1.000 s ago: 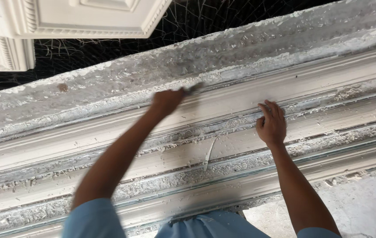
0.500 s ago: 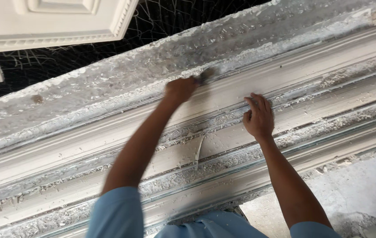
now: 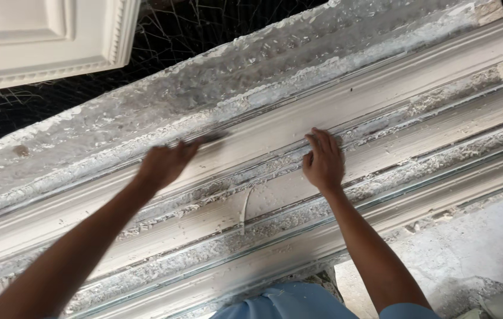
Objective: The person scrapes residual plaster from the grooves of a long cornice mold using a small scraper, working along each cavity section by section. They then brush loose plaster dust out of the mold with a green brush and lift the finished molded cornice strip out of the mold.
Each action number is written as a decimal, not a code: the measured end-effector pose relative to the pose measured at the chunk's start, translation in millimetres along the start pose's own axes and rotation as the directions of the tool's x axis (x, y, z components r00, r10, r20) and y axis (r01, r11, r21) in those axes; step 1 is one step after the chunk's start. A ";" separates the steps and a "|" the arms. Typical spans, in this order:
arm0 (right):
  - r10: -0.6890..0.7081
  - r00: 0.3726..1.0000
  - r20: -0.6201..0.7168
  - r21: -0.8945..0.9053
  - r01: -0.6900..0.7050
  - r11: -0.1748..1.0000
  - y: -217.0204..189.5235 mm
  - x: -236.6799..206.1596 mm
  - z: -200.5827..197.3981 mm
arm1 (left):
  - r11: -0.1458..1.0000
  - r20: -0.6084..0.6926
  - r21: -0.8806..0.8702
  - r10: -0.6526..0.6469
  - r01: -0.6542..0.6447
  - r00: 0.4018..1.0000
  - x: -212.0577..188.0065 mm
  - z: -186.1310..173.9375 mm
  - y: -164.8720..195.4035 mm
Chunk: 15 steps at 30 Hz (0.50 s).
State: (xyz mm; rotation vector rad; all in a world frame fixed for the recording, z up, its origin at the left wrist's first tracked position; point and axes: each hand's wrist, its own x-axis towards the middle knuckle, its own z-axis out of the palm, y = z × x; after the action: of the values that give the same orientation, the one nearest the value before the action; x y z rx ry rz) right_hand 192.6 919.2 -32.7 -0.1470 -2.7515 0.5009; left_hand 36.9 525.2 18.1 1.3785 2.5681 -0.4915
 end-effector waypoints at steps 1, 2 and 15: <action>-0.005 1.000 -0.005 0.001 0.005 1.000 -0.5 0.9 -0.3 | 1.000 0.045 0.019 0.009 -0.010 0.999 -16.2 -0.3 -8.5; -0.010 1.000 -0.007 -0.007 0.010 1.000 -0.8 2.6 -0.5 | 0.998 0.046 0.056 0.006 -0.009 0.999 -23.5 -5.2 -11.9; -0.147 0.985 0.089 0.222 0.124 0.967 61.2 4.7 8.2 | 0.988 -0.304 -0.118 0.058 -0.098 0.951 412.4 -192.6 210.7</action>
State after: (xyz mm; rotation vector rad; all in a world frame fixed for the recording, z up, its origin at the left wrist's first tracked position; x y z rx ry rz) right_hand 187.9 974.4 -60.4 0.1239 -2.7586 0.7849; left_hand -16.1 1024.0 25.0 1.6075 2.7034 -0.0997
